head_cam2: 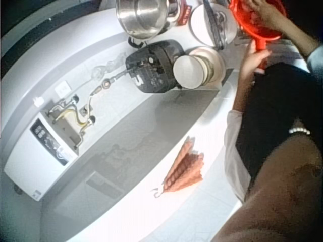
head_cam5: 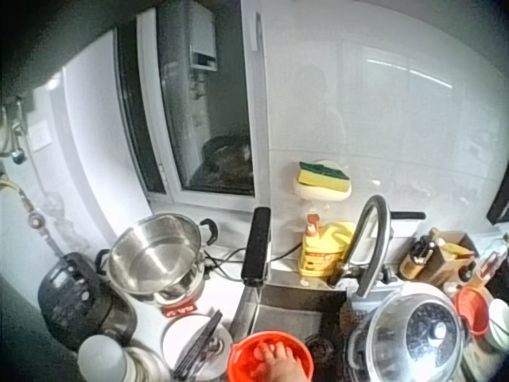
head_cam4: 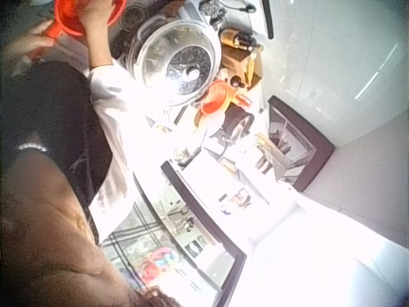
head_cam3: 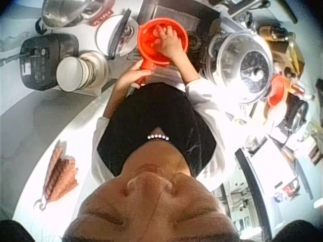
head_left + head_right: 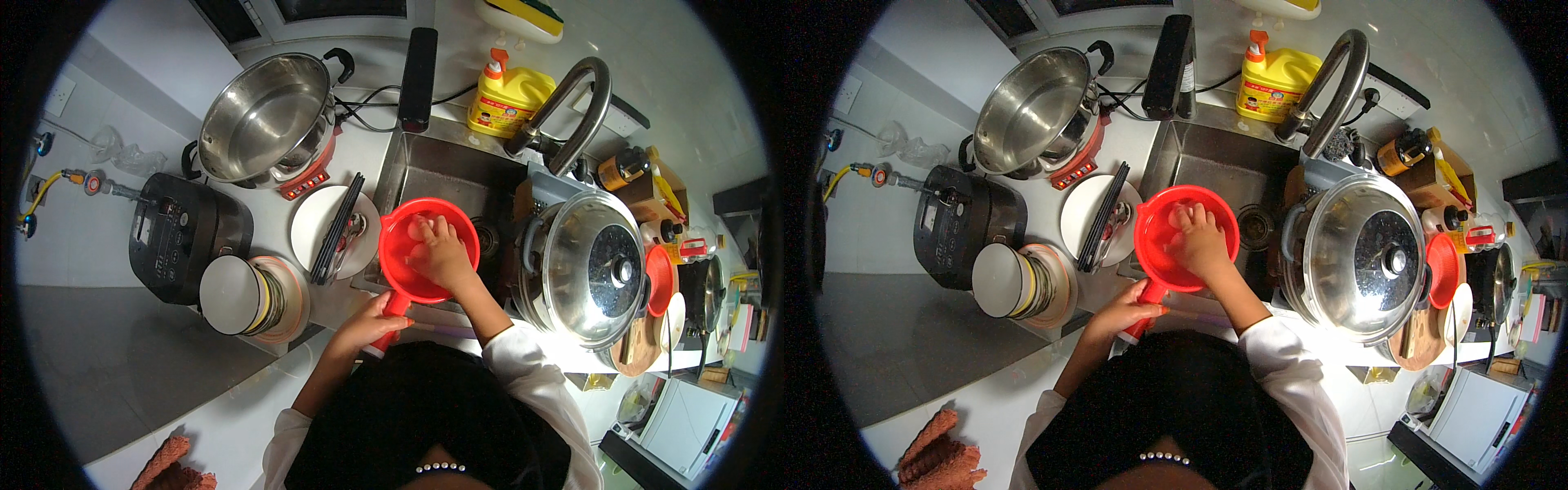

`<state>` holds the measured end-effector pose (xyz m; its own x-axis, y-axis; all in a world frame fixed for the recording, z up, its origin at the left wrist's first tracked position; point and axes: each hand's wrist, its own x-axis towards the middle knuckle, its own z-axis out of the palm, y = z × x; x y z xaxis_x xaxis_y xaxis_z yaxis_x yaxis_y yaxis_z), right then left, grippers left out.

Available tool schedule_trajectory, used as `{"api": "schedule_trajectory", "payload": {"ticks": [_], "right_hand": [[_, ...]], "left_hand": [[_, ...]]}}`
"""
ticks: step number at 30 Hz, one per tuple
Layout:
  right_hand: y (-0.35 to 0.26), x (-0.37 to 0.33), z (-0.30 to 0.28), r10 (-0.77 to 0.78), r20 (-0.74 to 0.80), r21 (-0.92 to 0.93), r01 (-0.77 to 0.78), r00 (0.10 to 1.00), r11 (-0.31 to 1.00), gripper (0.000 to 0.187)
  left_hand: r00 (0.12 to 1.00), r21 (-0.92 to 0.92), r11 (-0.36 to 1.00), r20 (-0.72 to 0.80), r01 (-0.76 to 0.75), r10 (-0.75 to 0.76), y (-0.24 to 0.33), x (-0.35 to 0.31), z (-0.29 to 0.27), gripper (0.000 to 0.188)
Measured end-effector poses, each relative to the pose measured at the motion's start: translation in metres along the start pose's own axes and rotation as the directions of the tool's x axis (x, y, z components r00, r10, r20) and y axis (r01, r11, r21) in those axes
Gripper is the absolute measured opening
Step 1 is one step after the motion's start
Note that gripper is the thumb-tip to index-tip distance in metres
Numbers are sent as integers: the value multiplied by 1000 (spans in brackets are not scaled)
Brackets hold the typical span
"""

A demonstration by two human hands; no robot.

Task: The person transfers boiled eggs from a pot into a red strainer, then rinses them under running water. They stir a white liquid in a bowl with chopsticks and pour it into the pot of water.

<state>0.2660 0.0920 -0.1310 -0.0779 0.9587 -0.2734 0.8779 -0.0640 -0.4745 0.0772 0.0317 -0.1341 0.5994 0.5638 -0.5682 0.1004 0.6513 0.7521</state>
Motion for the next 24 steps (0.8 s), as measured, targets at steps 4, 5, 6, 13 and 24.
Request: {"api": "schedule_trajectory", "payload": {"ticks": [4, 5, 6, 13, 24], "right_hand": [[-2, -2, 2, -139, 59, -13, 140, 989, 990, 74], [0, -2, 6, -184, 78, -29, 186, 980, 982, 72], [2, -2, 10, -227, 98, -45, 232, 969, 972, 71], [3, -4, -1, -539, 62, 219, 516, 840, 828, 24], [22, -16, -37, -359, 85, 421, 294, 929, 858, 11]], "left_hand": [[1000, 2, 1000, -7, 5, -5, 0, 0, -1, 42], [1000, -3, 1000, -2, 4, -4, 1, 0, -1, 42], [1000, -8, 1000, 4, 2, -2, 1, 0, -1, 42], [1000, -23, 1000, -2, 7, -7, 0, 1, -4, 40], [999, 38, 999, -12, -36, 37, -5, 3, -10, 41]]}}
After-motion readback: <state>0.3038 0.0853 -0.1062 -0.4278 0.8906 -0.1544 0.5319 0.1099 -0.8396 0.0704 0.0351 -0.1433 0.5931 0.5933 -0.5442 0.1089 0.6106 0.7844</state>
